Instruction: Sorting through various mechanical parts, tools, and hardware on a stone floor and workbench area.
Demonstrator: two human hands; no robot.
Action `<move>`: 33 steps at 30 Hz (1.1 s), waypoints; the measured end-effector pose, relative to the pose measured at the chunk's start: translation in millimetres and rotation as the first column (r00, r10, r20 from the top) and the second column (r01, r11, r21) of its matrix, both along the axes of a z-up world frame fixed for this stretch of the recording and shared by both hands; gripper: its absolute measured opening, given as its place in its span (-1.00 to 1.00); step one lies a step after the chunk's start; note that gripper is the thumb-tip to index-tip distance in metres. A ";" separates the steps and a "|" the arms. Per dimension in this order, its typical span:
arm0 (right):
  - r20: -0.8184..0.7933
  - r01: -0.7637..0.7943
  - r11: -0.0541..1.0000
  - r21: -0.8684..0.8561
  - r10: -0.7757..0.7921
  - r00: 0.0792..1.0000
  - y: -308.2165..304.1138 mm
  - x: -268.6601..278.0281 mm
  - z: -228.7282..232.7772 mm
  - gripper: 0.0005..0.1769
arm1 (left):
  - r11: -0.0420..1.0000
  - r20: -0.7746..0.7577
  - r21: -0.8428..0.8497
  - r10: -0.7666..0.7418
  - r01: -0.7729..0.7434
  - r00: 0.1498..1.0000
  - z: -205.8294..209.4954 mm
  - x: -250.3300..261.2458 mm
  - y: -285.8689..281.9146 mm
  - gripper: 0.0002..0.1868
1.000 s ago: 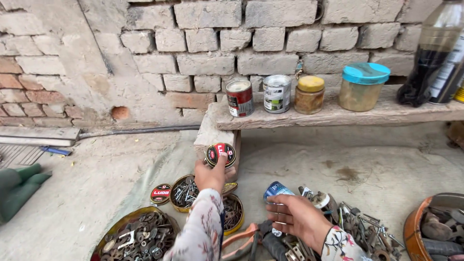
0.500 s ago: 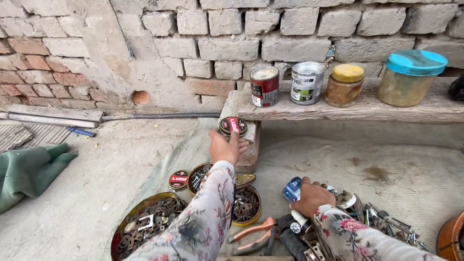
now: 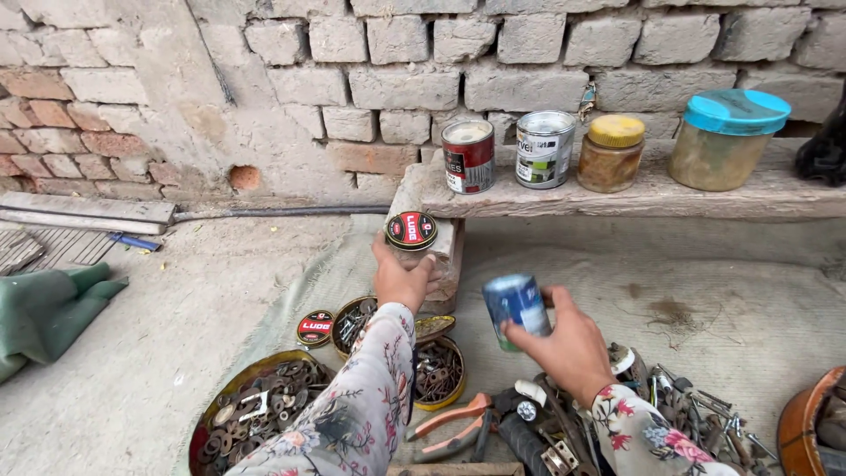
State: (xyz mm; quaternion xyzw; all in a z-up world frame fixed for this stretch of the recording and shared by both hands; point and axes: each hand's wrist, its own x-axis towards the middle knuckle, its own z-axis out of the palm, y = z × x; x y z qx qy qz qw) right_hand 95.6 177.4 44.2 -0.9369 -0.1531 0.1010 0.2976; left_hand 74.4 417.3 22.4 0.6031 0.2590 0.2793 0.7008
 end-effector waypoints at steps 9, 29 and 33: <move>0.356 -0.149 0.791 0.594 -0.092 0.930 96.1 -7.0 62.1 -0.13 | 0.998 -0.087 -0.003 0.065 -0.065 0.994 -9.4 3.2 26.7 -0.32; 0.154 -0.262 0.855 0.448 0.215 0.965 41.8 7.8 -2.3 -0.46 | 0.959 -0.238 0.169 0.262 -0.226 0.935 -8.8 -16.6 -38.1 -0.25; -0.051 -0.053 0.925 0.377 0.078 0.996 -47.6 -9.4 -45.3 -0.59 | 0.987 -0.376 0.049 0.160 -0.153 0.913 -17.2 -44.0 -110.3 -0.34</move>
